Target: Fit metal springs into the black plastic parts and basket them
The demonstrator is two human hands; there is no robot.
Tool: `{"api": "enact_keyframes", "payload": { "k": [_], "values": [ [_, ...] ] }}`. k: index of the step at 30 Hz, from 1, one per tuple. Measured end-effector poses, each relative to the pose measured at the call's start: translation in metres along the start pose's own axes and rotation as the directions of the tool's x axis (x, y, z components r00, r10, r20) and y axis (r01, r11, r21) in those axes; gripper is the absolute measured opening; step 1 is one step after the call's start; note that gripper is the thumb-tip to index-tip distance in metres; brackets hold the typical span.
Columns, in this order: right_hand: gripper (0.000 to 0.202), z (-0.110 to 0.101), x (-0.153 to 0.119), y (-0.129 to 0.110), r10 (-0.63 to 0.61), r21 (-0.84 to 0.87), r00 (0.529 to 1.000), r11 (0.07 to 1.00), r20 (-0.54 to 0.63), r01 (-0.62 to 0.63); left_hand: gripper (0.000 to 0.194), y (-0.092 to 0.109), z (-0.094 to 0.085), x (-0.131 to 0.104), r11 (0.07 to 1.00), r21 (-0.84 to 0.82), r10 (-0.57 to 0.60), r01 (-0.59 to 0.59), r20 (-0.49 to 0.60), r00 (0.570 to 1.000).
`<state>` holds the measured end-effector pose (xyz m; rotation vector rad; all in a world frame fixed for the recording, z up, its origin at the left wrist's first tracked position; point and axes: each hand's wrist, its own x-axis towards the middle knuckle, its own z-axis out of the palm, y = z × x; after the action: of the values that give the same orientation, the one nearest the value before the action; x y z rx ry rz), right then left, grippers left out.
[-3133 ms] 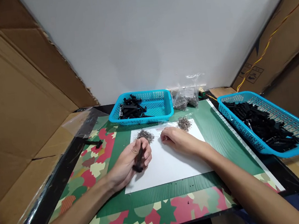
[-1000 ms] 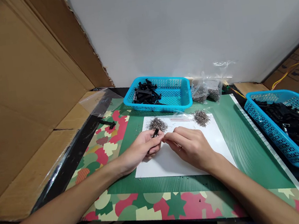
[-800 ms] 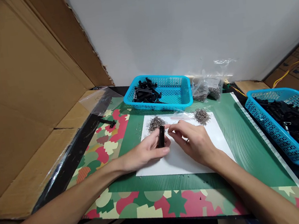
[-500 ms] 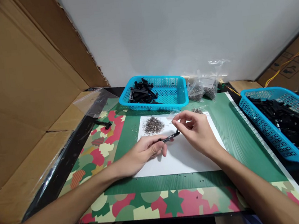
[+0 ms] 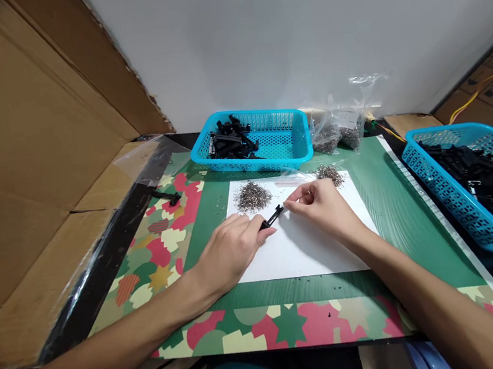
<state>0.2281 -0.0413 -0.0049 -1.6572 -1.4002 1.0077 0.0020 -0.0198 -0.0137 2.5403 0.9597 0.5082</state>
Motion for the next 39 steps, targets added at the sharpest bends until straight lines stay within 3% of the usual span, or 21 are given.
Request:
{"api": "enact_keyframes", "payload": {
  "k": [15,24,31,39],
  "values": [
    [0.020,0.014,-0.008,-0.001,-0.191,-0.299,0.977,0.941,-0.092,0.156,0.029,0.000,0.002,0.001,1.000,-0.012,0.012,-0.011,0.100,0.995],
    [0.016,0.016,-0.012,-0.001,-0.229,-0.349,0.968,0.920,-0.101,0.181,0.045,0.000,0.006,0.001,0.969,0.195,0.131,-0.154,0.125,0.983],
    [0.019,0.017,-0.014,-0.001,-0.235,-0.381,0.967,0.907,-0.104,0.179,0.050,0.000,0.008,0.000,0.918,0.327,0.217,-0.223,0.054,0.975],
    [0.018,0.016,-0.016,0.000,-0.277,-0.443,0.958,0.869,-0.071,0.219,0.050,0.000,0.009,-0.001,0.913,0.341,0.227,-0.223,0.030,0.974]
  ]
}}
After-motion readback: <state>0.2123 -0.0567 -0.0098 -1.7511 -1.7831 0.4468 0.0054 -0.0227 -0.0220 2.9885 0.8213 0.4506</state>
